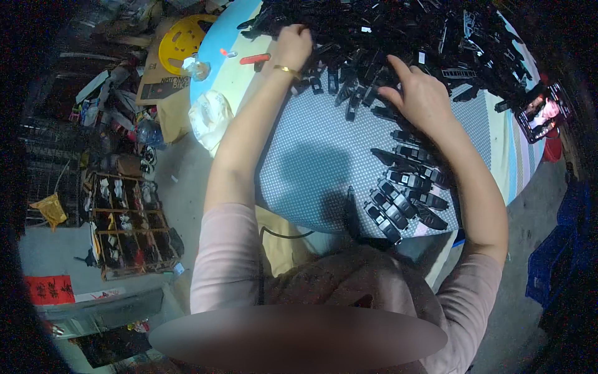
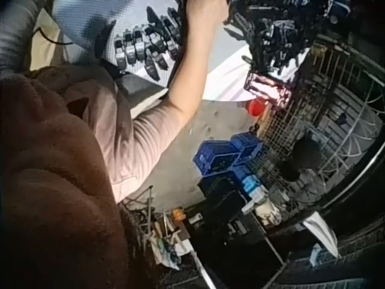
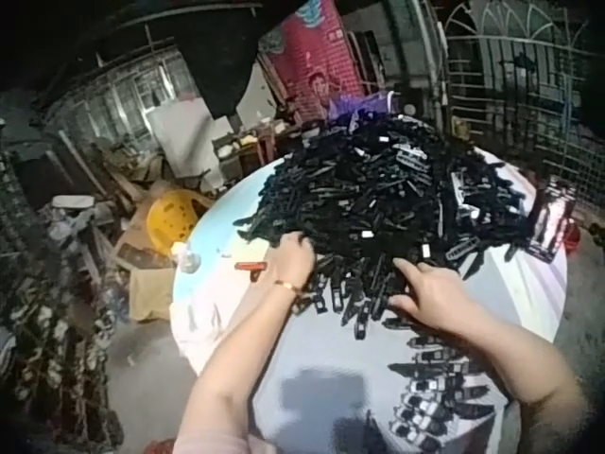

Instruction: Assembling several black plastic mechanical components into a vertical stack at a workstation.

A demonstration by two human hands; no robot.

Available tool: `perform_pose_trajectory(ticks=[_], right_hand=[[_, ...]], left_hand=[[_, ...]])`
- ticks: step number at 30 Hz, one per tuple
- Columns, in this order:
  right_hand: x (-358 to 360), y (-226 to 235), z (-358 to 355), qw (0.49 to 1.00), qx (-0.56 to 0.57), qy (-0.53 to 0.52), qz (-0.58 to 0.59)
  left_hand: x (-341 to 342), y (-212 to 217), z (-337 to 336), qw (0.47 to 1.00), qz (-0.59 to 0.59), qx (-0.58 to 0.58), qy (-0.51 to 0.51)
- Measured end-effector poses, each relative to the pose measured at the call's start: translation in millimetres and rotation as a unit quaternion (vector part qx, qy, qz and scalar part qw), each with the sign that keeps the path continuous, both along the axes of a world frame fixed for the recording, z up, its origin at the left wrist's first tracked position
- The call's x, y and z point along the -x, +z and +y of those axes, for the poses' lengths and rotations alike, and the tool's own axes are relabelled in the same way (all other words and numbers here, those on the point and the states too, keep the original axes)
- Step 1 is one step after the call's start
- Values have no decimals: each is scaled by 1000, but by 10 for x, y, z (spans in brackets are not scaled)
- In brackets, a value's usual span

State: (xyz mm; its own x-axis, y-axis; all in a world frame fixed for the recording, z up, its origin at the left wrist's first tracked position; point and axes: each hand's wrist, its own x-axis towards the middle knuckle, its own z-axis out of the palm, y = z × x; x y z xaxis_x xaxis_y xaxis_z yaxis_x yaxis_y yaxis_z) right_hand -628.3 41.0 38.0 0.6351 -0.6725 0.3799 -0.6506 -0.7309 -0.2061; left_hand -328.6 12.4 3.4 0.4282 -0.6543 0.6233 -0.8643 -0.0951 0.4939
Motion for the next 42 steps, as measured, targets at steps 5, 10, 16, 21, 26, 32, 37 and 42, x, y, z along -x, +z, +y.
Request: perform_pose_trajectory(ticks=[5,10,16,21,26,32,37,42], right_hand=[[-35,22,38,1000,3,-22,-7],[9,-4,-94,998,-5,-52,-18],[105,104,-119,995,14,-94,-30],[125,-44,-249,988,126,-39,-81],[41,-6,-131,992,117,33,-12],[179,0,-295,994,103,6,-20],[392,415,-254,996,-53,55,-36],[521,269,95,975,-156,157,18]], left_hand=[[919,218,122,989,36,24,-141],[1473,462,312,976,-48,48,-207],[613,655,638,973,-183,63,-124],[-47,92,933,971,-115,-205,45],[490,-112,797,988,28,-115,-103],[1311,-32,441,982,87,-32,-165],[1359,113,281,978,88,-10,-190],[1239,311,529,952,-32,-54,-299]])
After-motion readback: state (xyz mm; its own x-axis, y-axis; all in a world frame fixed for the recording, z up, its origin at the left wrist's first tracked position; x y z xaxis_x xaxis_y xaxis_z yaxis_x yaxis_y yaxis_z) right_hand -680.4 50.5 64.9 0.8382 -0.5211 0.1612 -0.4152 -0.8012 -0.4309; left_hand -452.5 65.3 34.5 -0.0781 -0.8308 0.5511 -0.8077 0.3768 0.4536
